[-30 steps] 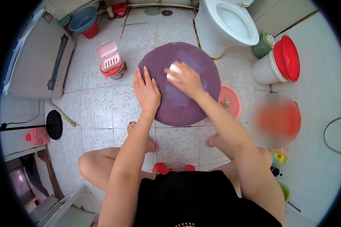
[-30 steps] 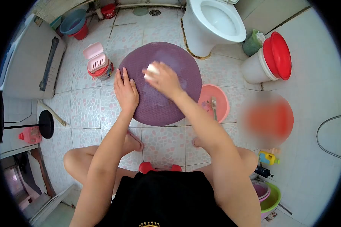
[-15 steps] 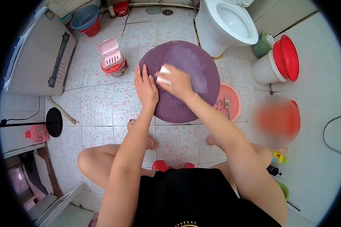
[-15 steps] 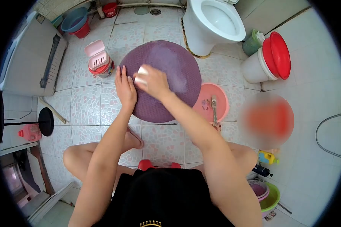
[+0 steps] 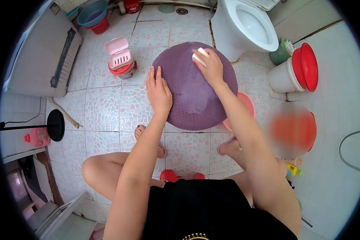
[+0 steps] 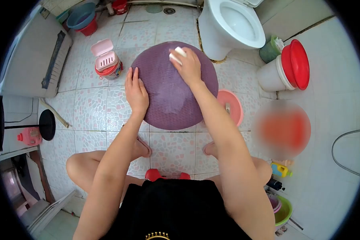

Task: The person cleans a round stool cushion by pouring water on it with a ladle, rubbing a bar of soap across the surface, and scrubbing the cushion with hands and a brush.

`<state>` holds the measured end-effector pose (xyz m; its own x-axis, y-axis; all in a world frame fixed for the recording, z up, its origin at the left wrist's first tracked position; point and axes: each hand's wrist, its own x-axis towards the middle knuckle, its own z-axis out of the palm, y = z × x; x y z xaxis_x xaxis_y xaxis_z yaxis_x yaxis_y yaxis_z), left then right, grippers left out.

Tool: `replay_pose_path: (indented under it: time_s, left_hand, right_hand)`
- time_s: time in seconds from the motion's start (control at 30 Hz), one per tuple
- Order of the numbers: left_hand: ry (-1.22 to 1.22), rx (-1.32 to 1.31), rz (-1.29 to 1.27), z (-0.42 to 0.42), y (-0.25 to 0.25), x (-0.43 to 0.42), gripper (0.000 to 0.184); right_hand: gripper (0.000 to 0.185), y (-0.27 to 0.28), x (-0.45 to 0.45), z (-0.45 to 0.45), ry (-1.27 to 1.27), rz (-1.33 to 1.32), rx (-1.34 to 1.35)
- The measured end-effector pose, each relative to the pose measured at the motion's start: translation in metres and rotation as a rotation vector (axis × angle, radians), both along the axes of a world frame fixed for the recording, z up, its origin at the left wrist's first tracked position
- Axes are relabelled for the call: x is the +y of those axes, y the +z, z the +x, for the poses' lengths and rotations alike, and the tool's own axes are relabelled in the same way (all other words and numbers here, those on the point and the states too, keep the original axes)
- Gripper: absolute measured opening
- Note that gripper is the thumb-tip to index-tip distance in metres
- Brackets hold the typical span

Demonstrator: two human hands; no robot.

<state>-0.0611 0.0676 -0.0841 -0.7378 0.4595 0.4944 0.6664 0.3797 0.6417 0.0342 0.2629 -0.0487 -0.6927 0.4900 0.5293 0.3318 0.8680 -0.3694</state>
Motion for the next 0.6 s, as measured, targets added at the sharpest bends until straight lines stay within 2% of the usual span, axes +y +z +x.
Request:
replay_pose_path:
  time_s: [0.07, 0.17, 0.33, 0.43, 0.6]
  left_hand:
    - [0.005, -0.001, -0.007, 0.0, 0.0, 0.001, 0.042]
    - [0.014, 0.011, -0.004, 0.0, -0.001, 0.0, 0.041]
    - [-0.004, -0.02, 0.069, 0.001, -0.006, -0.008, 0.039]
    - [-0.012, -0.029, 0.097, 0.001, -0.005, -0.01, 0.038]
    - [-0.008, -0.032, 0.083, 0.002, -0.003, -0.01, 0.038]
  right_hand:
    - [0.034, -0.004, 0.008, -0.023, -0.07, -0.027, 0.069]
    - [0.034, -0.004, 0.002, -0.04, -0.072, 0.083, 0.086]
    - [0.034, 0.004, -0.052, -0.029, 0.151, 0.064, -0.016]
    - [0.037, 0.006, -0.077, -0.015, 0.219, 0.143, -0.033]
    - [0.047, 0.009, -0.08, 0.005, 0.199, 0.187, -0.158]
